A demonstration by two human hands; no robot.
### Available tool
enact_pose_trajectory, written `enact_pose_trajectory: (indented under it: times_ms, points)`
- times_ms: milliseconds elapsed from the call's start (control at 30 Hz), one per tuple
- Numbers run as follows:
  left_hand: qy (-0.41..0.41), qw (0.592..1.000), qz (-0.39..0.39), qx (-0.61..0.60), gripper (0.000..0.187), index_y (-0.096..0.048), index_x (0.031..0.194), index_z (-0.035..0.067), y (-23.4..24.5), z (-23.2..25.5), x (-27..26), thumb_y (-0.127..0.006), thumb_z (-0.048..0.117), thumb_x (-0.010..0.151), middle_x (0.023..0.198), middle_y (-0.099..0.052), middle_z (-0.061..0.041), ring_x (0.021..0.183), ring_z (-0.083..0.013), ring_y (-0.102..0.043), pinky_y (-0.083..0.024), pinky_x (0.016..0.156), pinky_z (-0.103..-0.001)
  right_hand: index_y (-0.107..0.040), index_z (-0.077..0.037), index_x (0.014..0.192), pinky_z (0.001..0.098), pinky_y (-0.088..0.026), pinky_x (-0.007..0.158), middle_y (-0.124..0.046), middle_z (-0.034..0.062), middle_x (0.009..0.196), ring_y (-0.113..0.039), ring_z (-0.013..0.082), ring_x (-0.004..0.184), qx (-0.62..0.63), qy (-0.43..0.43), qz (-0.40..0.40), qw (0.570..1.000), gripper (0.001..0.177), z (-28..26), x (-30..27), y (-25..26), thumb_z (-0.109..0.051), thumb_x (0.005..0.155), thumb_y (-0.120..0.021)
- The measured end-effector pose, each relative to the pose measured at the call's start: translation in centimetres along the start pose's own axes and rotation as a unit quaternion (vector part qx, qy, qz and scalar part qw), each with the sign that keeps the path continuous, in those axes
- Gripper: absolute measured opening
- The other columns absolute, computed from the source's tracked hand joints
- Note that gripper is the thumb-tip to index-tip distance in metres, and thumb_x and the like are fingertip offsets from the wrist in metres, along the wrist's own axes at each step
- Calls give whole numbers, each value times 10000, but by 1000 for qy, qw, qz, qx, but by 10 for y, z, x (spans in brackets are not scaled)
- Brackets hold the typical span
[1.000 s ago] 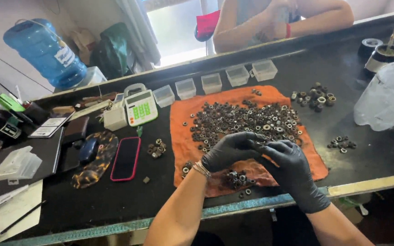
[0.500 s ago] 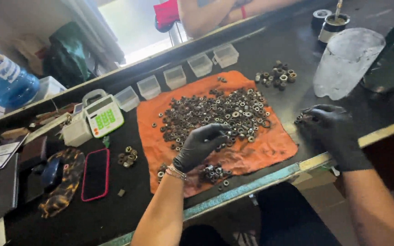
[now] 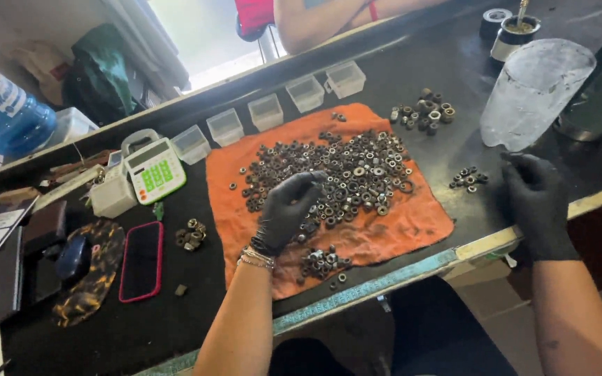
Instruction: The person sorts small metal parts on an orange cloth, picking them up and placing them into separate piles. The person occasionally pauses to look at a phone held by another person. The workspace includes a calculator, plastic containers, and a water dispenser.
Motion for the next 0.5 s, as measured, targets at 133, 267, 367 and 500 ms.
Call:
enact_pose_trajectory:
  times_ms: [133, 267, 367, 500]
  points:
    - [10, 998, 62, 6, 206, -726, 1176, 70, 10, -13, 3, -673, 121, 984, 1146, -767, -72, 1050, -156, -735, -631, 927, -313, -753, -39, 1186, 374, -453, 989, -682, 144, 1110, -592, 258, 1126, 17, -11, -95, 995, 283, -19, 3, -9, -130, 918, -762]
    - [-11, 995, 86, 51, 196, -735, 1172, 101, 21, -8, 3, -655, 145, 999, 1013, -756, -14, 936, -111, -705, -575, 802, -297, -664, -201, 1386, 460, -391, 1167, -617, 163, 1469, -522, 356, 1403, -194, 163, -199, 947, 578, 8, 3, -42, -475, 877, -640]
    - [8, 984, 136, 110, 173, -754, 1134, 144, 34, -5, 3, -637, 178, 1012, 792, -649, 32, 715, -76, -530, -443, 637, -287, -605, -333, 1439, 466, -336, 1181, -534, 122, 1561, -408, 335, 1522, -215, 139, -271, 928, 521, 13, 4, -53, -501, 957, -501]
    - [104, 969, 213, 74, 188, -761, 1098, 155, 53, -25, 4, -603, 219, 1017, 632, -607, 49, 490, -36, -326, -293, 486, -276, -713, -167, 1334, 475, -452, 1124, -652, 220, 1420, -593, 405, 1329, -169, 211, -213, 939, 463, -14, 14, -55, -372, 923, -652]
Point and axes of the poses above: each hand's wrist, its own x-axis towards the middle knuckle, its own y-axis out of the back of the hand, z = x × y, the point moved 3 cm from there along x, towards the middle knuckle
